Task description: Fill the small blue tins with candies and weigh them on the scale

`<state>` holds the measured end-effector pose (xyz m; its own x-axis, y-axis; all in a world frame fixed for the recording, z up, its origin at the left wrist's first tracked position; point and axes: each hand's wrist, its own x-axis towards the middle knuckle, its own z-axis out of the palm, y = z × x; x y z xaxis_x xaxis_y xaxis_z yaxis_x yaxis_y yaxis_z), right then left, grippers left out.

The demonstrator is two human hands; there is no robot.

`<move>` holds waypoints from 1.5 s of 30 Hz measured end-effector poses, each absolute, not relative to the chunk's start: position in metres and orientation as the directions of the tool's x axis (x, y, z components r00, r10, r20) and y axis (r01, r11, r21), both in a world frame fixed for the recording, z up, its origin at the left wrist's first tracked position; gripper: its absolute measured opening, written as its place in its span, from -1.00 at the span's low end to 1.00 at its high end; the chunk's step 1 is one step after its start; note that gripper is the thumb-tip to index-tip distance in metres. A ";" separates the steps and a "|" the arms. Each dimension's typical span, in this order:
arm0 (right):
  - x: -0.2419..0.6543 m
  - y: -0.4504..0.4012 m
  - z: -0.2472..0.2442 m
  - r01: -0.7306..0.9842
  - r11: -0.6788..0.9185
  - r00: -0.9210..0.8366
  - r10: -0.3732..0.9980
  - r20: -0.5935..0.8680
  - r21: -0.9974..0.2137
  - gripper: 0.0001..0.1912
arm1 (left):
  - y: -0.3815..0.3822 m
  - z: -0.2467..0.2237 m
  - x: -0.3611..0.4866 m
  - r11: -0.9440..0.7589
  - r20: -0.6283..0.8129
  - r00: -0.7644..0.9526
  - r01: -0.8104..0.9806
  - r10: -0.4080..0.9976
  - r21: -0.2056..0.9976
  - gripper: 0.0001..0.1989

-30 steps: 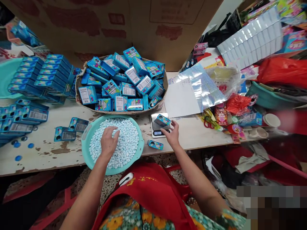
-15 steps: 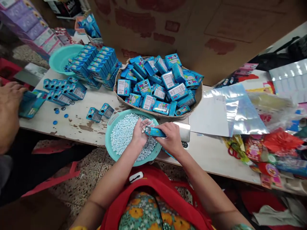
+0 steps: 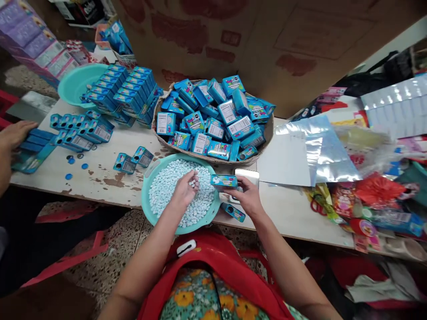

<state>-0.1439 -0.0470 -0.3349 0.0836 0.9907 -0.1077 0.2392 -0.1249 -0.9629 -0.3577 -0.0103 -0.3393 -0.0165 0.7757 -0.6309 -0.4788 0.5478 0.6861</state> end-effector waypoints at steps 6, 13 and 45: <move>-0.084 -0.058 -0.389 0.027 -0.209 0.429 0.886 -0.177 -0.978 -0.45 | -0.009 -0.348 -0.384 0.139 -0.047 -0.157 0.645 0.986 0.751 -0.65; -0.059 -0.049 -0.432 0.044 -0.218 0.495 0.853 -0.169 -0.975 -0.41 | -0.008 -0.360 -0.390 0.100 -0.078 -0.063 0.699 0.995 0.708 -0.64; -0.024 -0.215 -0.463 -0.187 -0.416 0.777 0.491 -0.394 -0.890 -0.52 | 0.020 -0.328 -0.256 -0.038 -0.163 0.297 0.571 0.941 0.820 -0.68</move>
<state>-0.0244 -0.2150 -0.4634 0.7769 0.4914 -0.3937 -0.1874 -0.4164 -0.8897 -0.2561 0.0203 -0.3284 0.2970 0.9409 -0.1630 0.5713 -0.0383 0.8199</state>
